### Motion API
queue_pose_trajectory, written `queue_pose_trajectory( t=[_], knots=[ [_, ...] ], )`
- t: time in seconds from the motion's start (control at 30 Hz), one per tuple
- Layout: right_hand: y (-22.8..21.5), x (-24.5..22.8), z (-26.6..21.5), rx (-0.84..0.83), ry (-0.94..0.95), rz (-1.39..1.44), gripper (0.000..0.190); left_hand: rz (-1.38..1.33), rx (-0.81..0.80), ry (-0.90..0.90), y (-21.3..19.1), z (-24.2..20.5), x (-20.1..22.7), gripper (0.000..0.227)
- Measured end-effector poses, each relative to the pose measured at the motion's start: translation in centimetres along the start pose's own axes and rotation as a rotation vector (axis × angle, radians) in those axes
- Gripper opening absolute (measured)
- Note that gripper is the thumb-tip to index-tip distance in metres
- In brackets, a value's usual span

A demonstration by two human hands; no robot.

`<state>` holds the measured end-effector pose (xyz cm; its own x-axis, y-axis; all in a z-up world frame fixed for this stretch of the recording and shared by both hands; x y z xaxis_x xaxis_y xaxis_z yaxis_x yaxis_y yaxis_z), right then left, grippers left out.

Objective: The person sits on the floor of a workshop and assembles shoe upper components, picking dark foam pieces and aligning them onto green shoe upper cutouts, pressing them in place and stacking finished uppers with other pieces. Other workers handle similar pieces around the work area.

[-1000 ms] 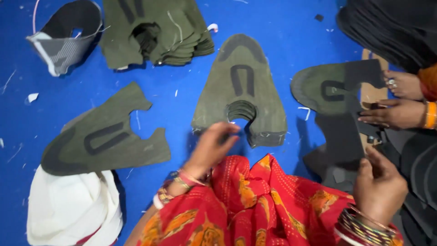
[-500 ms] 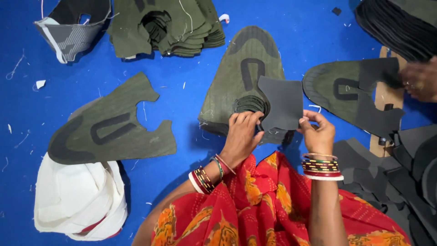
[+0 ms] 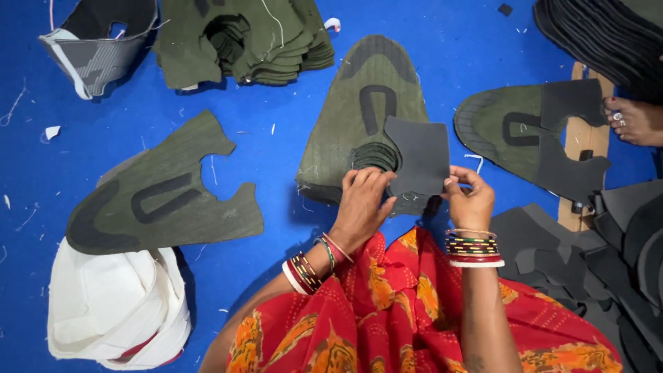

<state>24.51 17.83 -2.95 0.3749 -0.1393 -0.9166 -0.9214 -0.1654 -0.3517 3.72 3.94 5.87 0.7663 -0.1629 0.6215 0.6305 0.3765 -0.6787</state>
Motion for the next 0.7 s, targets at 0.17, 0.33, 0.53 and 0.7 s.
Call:
queue_pose_trajectory(
  t=[0.17,0.33,0.53,0.7],
  knots=[
    [0.2,-1.3,-0.4,-0.018,-0.019,0.005,0.024,0.042,0.016,0.025,0.2,0.0,0.1,0.034],
    [-0.2,-2.8,-1.0,0.041,-0.131,-0.143,0.023,0.021,0.013,0.015,0.4,-0.2,-0.3,0.026],
    [-0.3,-3.3,-1.0,0.089,-0.189,-0.243,0.024,0.011,0.016,0.027,0.2,0.1,-0.1,0.025],
    [0.0,-4.1,-1.6,0.103,-0.227,-0.265,0.023,0.030,0.005,0.016,0.5,-0.1,-0.3,0.024]
  ],
)
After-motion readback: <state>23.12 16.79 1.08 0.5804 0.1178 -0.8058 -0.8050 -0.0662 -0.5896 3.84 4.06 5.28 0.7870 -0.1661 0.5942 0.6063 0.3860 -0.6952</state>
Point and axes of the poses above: each hand's wrist, its own z-axis towards the middle knuckle, its own y-axis out of the palm, x = y × z, the point moved 10 cm from there along z, towards the middle knuckle, and after that the axes turned 3 degrees about y, right-handed, at the moved point
